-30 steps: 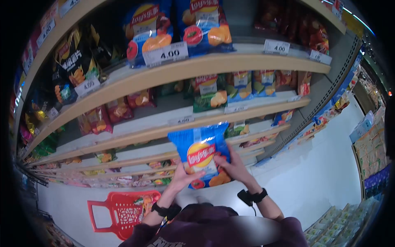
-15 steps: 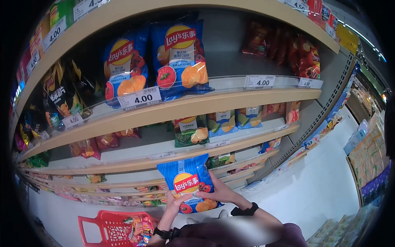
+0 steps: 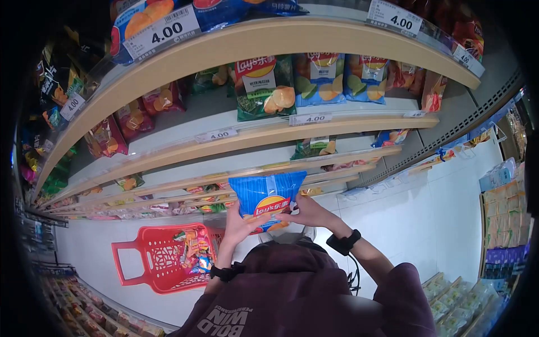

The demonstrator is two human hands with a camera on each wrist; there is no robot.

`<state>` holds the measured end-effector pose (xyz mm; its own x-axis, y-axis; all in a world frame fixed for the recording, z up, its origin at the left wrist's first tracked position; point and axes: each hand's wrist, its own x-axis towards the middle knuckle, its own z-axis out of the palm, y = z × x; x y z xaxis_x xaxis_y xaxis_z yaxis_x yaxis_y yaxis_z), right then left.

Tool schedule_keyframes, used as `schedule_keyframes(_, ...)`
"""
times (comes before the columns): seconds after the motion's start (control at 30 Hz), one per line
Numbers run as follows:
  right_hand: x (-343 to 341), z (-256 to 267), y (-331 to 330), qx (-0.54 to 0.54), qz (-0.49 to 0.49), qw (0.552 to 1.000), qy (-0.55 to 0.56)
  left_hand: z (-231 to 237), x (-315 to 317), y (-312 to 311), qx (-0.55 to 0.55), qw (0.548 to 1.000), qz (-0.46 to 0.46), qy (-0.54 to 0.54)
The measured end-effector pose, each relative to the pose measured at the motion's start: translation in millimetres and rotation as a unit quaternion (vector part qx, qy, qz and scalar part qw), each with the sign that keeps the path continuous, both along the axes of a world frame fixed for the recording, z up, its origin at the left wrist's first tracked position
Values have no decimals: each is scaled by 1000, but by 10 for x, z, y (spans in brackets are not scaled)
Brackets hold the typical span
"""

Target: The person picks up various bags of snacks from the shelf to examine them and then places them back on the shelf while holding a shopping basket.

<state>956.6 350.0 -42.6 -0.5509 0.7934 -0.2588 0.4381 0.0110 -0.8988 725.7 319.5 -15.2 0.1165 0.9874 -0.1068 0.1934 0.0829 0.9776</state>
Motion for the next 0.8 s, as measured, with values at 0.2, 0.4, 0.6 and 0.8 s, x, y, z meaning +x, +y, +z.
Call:
schedule_keyframes(0.2, -223, -423, -245, 38, 67, 997, 8, -196, -315, -181, -16, 996, -30, 88)
schedule_keyframes(0.4, -563, -454, -289, -14, 64, 995, 80, -317, -501, -374, -12, 999, 7, 41)
schedule_keyframes(0.6, -885, -242, -378, -96, -50, 984, 139, -424, -822, -394, -114, 988, 14, -100)
schedule_keyframes(0.8, -945, -206, -455, -116, -174, 961, 181, -399, -670, -304, -179, 963, 84, -184)
